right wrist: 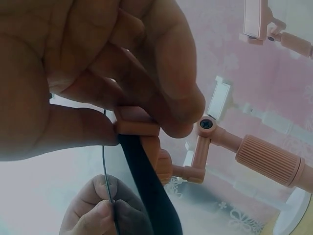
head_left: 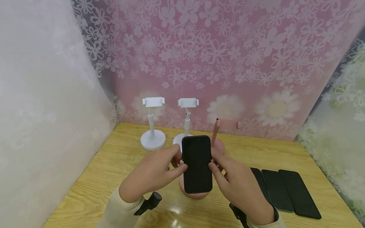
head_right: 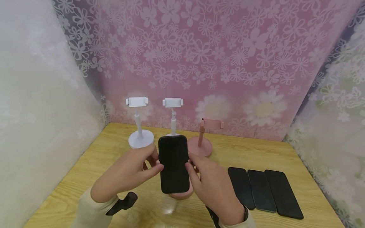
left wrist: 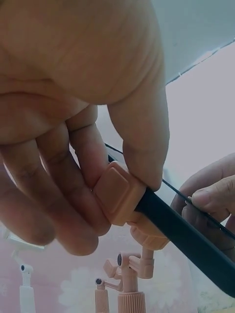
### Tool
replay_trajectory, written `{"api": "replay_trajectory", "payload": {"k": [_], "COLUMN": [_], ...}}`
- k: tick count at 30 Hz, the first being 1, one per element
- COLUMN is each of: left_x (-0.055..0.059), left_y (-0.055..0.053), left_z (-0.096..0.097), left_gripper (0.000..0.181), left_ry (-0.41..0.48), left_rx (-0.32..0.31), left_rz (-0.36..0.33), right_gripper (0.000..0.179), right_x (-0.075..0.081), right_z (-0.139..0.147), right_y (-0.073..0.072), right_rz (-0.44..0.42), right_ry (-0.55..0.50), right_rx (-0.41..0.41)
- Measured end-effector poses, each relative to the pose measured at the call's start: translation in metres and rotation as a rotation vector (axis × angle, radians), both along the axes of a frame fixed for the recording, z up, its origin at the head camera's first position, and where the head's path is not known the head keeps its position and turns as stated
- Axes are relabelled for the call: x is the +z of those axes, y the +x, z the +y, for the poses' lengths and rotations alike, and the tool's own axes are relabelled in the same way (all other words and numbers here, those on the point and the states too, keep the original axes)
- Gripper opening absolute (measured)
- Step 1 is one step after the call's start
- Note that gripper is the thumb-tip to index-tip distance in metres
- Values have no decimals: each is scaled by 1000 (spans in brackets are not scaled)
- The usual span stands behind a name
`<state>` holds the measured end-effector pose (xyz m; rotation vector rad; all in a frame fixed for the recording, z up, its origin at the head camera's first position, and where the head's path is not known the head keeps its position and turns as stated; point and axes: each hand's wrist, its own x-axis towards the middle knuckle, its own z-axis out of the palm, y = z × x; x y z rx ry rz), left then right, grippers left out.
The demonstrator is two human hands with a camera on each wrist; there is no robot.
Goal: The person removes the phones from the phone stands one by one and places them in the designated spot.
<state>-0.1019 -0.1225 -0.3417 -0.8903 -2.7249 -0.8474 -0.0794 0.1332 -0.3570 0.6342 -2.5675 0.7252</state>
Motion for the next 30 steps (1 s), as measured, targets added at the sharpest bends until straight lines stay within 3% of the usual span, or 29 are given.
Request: {"api": "replay_trajectory", "payload": {"k": [4,9,11,17,23,30], "left_x": [-2,-1,1,4,4,1], "left_y": [1,0,0,-1,-7,-19], "left_z": [-1,-2,-3,-8,-11,-19], "left_gripper": [21,20,20,17,18,21], "left_ry": [-2,7,13,25,53,147], "left_rx": [-8,-28,-33,-55,-80,-162], "left_rz": [-16,-28,-45,-84,-135,-228], "right_gripper": [46,87,92,85,70,44], "right_x": [-4,-4,0,20,29,23], "right_z": [-2,-11,-18,-35,-46,-63], "right_y": [1,-4,-7,-23,-43,-54], "right_rz": [19,151,189,252,329,445], "right_ry": [-24,-68,-47,118,165,170], "right_rx": [-19,-2,28,153,246,200]}}
